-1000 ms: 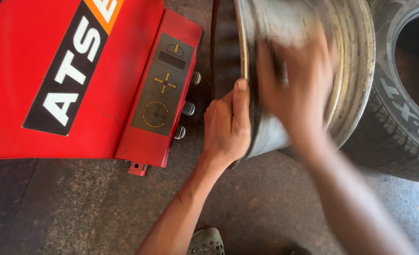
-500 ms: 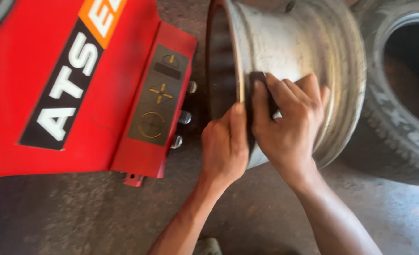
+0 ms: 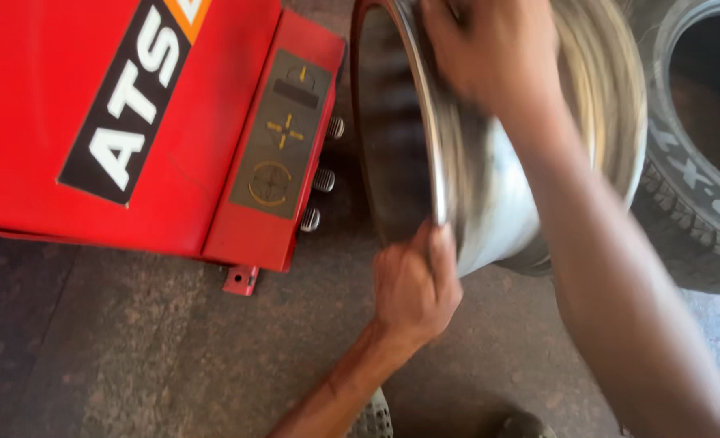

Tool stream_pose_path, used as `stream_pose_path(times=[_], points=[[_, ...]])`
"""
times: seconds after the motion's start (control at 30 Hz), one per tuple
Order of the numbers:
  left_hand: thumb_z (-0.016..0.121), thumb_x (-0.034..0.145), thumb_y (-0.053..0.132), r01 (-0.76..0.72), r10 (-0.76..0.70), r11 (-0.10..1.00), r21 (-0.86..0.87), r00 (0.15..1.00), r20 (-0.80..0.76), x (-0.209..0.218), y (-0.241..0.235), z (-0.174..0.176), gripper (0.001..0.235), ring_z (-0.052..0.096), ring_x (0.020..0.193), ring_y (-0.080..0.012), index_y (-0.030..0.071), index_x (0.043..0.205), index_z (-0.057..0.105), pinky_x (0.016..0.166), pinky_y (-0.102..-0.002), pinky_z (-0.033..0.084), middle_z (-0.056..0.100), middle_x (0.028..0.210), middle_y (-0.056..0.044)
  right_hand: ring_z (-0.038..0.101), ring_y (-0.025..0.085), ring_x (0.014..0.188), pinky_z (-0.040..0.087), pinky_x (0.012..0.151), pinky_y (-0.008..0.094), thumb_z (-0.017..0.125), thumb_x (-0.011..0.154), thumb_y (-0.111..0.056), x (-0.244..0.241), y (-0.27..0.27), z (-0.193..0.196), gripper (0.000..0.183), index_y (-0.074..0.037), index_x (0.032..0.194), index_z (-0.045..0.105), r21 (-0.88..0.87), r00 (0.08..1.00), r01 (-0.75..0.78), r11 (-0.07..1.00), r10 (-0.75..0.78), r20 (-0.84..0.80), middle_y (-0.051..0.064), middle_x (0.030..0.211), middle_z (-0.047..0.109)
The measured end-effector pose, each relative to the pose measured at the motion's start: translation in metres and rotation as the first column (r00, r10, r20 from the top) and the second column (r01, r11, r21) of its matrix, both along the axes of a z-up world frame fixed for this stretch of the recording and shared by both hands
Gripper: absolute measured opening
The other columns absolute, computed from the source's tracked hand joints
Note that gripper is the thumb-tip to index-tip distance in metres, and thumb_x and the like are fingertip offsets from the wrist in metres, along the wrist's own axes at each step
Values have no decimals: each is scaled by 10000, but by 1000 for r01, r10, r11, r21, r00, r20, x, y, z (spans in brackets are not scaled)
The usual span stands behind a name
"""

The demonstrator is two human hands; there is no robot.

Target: The person scrubs the inner and outer surfaces of a vehicle wheel rim using a small abrasive pad. They rotate the rim to access different sections and continue scrubbing the outer face after repositioning the rim upright.

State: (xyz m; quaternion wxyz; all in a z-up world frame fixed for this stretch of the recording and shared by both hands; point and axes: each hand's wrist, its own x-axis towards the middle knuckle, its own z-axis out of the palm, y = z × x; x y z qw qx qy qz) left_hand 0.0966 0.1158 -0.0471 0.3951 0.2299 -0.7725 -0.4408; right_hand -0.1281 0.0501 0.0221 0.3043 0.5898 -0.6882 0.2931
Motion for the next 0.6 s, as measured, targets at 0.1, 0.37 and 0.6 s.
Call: stream_pose_path(times=[0.1,0.37,0.6], points=[[317,1056,459,-95,-4,935,340,960,279,-12,-15,31,689,671,527,-391,-32,716,659,503,-529,454,592,548,-245,635,313,825,474,879,491,730,1049,-141,80,88,-18,138,-21,988,759,-14,995,55,998,-54,81,125,817,688],[250,1076,527,-36,-15,950,311,987,159,-12,-52,47,757,615,572,-417,-27,663,560,610,-532,425,573,571,-234,583,366,861,423,784,501,736,1082,-206,56,29,10,230,-22,948,769,7,994,35,999,-35,103,186,882,662],[244,1107,600,71,-51,952,297,996,-72,-22,-66,52,783,668,664,-364,10,763,626,612,-498,479,633,678,-210,579,324,804,456,846,508,599,1077,-201,120,89,-18,237,-47,985,754,22,953,69,997,-72,295,110,761,669]])
